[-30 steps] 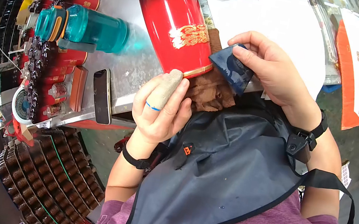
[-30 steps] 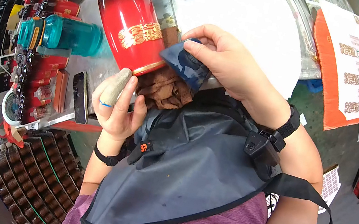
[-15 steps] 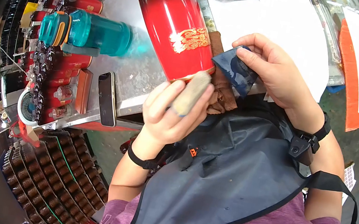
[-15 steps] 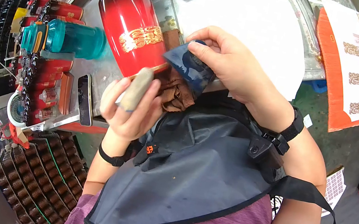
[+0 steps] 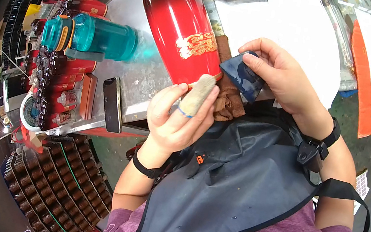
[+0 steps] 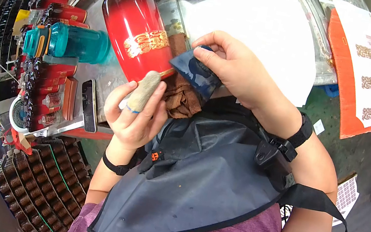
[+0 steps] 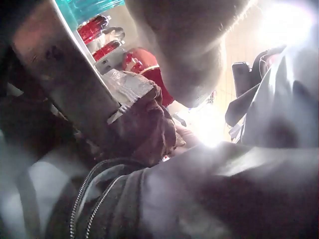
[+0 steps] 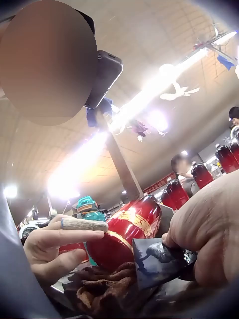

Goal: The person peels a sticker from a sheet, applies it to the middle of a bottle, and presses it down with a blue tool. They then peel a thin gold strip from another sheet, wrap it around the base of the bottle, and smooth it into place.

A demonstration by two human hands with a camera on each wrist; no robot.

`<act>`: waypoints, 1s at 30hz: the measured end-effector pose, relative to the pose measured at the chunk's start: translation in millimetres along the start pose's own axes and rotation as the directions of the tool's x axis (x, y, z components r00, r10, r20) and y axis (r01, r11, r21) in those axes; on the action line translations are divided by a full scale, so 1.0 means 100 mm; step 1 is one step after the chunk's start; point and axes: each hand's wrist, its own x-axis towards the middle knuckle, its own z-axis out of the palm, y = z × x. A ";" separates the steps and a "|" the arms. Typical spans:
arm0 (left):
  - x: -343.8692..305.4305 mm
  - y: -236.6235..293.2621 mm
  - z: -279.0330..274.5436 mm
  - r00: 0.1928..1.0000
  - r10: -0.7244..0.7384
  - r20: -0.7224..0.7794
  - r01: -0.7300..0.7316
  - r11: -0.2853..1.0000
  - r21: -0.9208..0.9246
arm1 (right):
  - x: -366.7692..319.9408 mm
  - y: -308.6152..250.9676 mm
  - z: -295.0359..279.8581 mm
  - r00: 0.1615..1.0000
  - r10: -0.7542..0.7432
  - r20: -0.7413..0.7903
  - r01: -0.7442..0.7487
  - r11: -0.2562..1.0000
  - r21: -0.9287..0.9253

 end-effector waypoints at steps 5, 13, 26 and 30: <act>0.09 0.08 0.08 0.999 -0.001 0.043 -0.002 0.998 0.061 | -0.03 -0.07 -0.01 1.000 0.020 0.019 -0.019 0.999 -0.026; -0.09 -0.04 -0.14 0.997 -0.080 0.024 0.081 0.993 -0.084 | 0.00 -0.20 -0.17 0.997 -0.067 -0.046 0.061 0.990 -0.129; -0.24 -0.10 -0.13 0.986 -0.164 -0.018 0.154 0.953 -0.260 | 1.16 -0.70 0.04 0.944 0.136 0.302 -0.034 0.946 -0.322; -0.25 -0.14 -0.12 0.987 -0.160 -0.027 0.147 0.954 -0.261 | 1.21 -0.65 0.18 0.887 0.178 0.426 -0.083 0.969 -0.233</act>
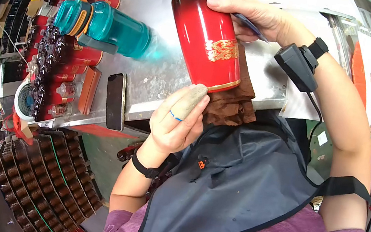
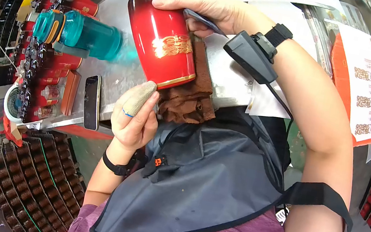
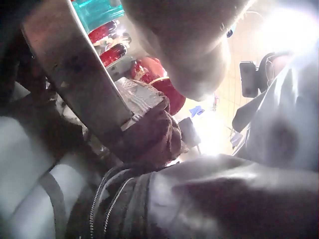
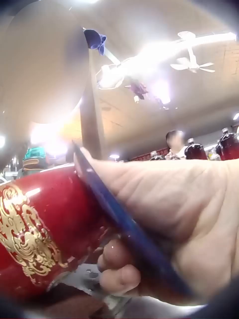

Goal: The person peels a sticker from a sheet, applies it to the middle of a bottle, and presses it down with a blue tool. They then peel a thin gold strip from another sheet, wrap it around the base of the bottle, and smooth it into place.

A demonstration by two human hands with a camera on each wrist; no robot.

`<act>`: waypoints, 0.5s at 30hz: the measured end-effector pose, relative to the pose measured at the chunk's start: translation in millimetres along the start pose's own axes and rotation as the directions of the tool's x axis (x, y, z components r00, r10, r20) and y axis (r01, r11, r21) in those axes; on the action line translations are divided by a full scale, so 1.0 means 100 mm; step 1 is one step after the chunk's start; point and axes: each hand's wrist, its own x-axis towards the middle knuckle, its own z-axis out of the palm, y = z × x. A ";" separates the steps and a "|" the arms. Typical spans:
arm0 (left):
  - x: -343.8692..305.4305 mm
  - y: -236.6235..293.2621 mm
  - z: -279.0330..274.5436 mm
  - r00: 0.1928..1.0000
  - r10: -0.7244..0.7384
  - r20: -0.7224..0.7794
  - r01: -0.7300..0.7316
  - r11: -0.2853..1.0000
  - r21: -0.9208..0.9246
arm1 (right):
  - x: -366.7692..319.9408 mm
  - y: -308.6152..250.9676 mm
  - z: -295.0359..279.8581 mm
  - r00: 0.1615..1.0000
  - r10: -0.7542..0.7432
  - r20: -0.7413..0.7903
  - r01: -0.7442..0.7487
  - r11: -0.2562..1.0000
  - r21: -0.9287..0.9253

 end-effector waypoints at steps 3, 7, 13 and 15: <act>0.02 -0.06 -0.02 0.998 0.044 0.038 -0.044 0.999 0.009 | -0.05 -0.15 0.18 0.989 -0.016 -0.145 0.001 0.995 -0.098; 0.09 -0.13 0.02 0.985 0.164 0.054 -0.166 0.985 0.039 | -0.01 -0.25 0.32 0.968 -0.074 -0.240 -0.011 0.942 -0.336; 0.02 -0.15 -0.02 0.983 0.179 0.038 -0.182 0.981 0.073 | -0.06 -0.28 0.05 0.967 0.038 -0.251 -0.138 0.909 -0.394; -0.01 -0.12 -0.03 0.988 0.149 0.044 -0.153 0.984 0.089 | -0.11 -0.22 0.12 0.987 0.055 -0.151 -0.101 0.943 -0.316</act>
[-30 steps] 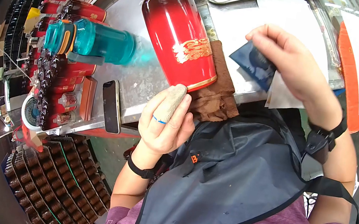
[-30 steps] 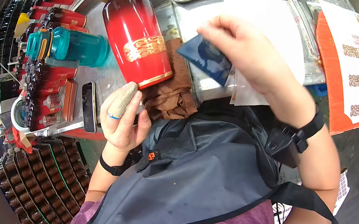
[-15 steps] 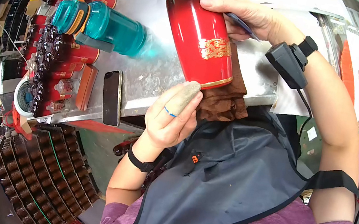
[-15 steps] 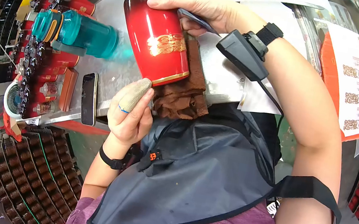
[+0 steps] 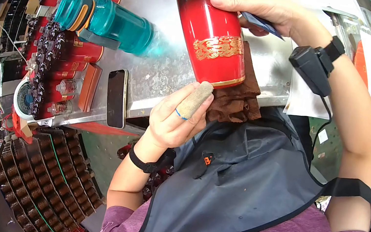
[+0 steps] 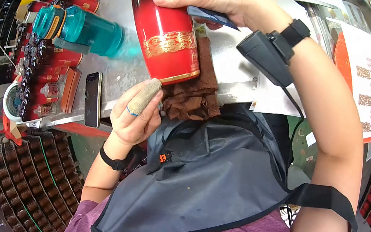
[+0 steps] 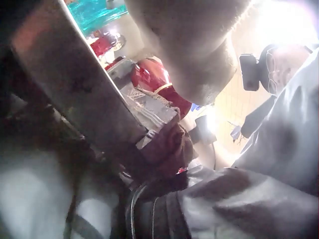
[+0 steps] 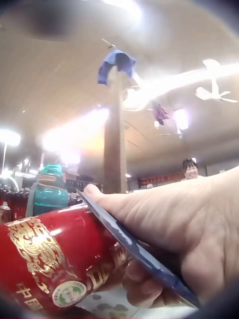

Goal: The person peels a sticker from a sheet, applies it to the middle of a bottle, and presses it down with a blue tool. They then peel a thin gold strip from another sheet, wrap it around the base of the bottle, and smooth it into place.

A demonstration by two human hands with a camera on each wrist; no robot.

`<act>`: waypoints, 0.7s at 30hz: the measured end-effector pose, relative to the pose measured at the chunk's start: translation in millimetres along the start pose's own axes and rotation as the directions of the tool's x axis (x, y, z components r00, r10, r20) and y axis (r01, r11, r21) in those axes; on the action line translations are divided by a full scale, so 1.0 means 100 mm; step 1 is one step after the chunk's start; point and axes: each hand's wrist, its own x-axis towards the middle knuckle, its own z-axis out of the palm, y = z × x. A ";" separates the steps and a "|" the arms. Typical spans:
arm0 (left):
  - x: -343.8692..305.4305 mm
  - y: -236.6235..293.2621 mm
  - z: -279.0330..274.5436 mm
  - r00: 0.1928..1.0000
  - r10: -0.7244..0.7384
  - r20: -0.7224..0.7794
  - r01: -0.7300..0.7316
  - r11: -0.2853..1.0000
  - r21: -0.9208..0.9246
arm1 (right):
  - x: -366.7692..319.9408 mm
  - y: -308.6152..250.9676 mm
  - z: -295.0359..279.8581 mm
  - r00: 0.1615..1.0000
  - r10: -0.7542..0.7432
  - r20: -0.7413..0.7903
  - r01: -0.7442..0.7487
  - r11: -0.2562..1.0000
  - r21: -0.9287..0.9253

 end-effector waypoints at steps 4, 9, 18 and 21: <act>0.09 0.00 0.03 0.999 0.031 -0.009 -0.031 1.000 -0.005 | -0.05 -0.07 0.17 0.990 -0.095 -0.102 0.111 0.981 0.162; 0.20 -0.02 0.03 0.993 0.120 -0.003 -0.120 0.993 -0.012 | -0.02 -0.14 0.16 0.996 -0.084 -0.040 0.084 0.996 0.000; 0.08 0.05 -0.03 0.999 0.015 0.046 -0.015 1.000 0.000 | 0.16 0.21 -0.07 0.990 -0.086 0.115 0.056 0.969 0.241; 0.09 0.01 -0.04 0.998 0.046 0.041 -0.047 0.999 0.026 | 0.10 0.00 0.04 0.993 -0.117 0.000 0.117 0.992 0.038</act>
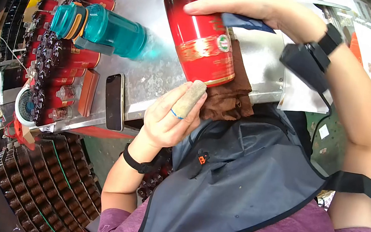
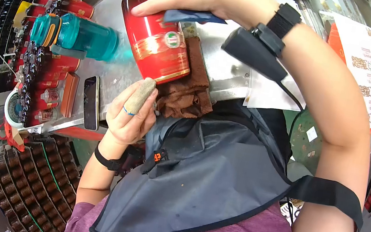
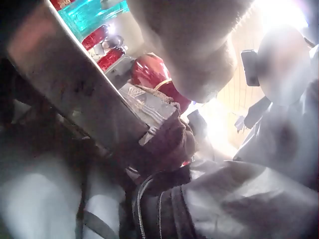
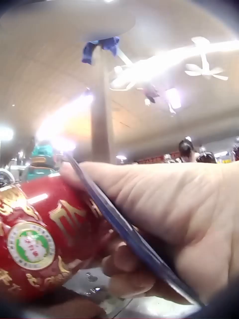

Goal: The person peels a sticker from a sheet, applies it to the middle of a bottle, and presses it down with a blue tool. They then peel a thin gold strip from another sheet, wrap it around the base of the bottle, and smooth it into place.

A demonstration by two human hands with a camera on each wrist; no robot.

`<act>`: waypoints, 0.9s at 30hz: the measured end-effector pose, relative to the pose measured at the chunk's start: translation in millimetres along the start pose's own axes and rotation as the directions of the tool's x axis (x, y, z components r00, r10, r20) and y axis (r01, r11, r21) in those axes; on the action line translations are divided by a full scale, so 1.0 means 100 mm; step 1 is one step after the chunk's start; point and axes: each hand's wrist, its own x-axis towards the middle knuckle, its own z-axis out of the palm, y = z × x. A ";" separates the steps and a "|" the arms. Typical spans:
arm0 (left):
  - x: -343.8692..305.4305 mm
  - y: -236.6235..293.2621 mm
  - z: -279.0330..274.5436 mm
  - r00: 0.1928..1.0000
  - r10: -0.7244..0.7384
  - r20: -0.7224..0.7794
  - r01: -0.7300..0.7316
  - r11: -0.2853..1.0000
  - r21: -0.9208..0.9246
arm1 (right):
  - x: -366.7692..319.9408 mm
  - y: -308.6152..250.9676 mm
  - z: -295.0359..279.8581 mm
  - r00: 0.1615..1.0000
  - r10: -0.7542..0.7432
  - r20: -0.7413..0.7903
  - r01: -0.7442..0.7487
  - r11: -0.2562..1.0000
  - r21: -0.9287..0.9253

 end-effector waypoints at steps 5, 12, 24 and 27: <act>-0.05 -0.04 -0.01 1.000 0.004 0.017 -0.003 1.000 -0.024 | 0.09 -0.07 -0.10 1.000 -0.011 -0.007 0.008 0.941 -0.338; -0.04 -0.04 0.00 1.000 0.004 0.006 -0.004 1.000 -0.028 | 0.04 0.19 -0.04 0.995 0.041 0.092 -0.051 0.993 0.109; 0.02 -0.05 -0.07 0.998 0.048 0.044 -0.048 0.999 0.001 | 0.10 0.39 -0.15 0.998 -0.023 0.062 0.011 0.982 0.188; 0.04 -0.07 -0.09 0.997 0.059 0.044 -0.059 0.998 0.008 | 0.03 0.06 -0.04 1.000 0.021 0.011 -0.022 0.987 0.158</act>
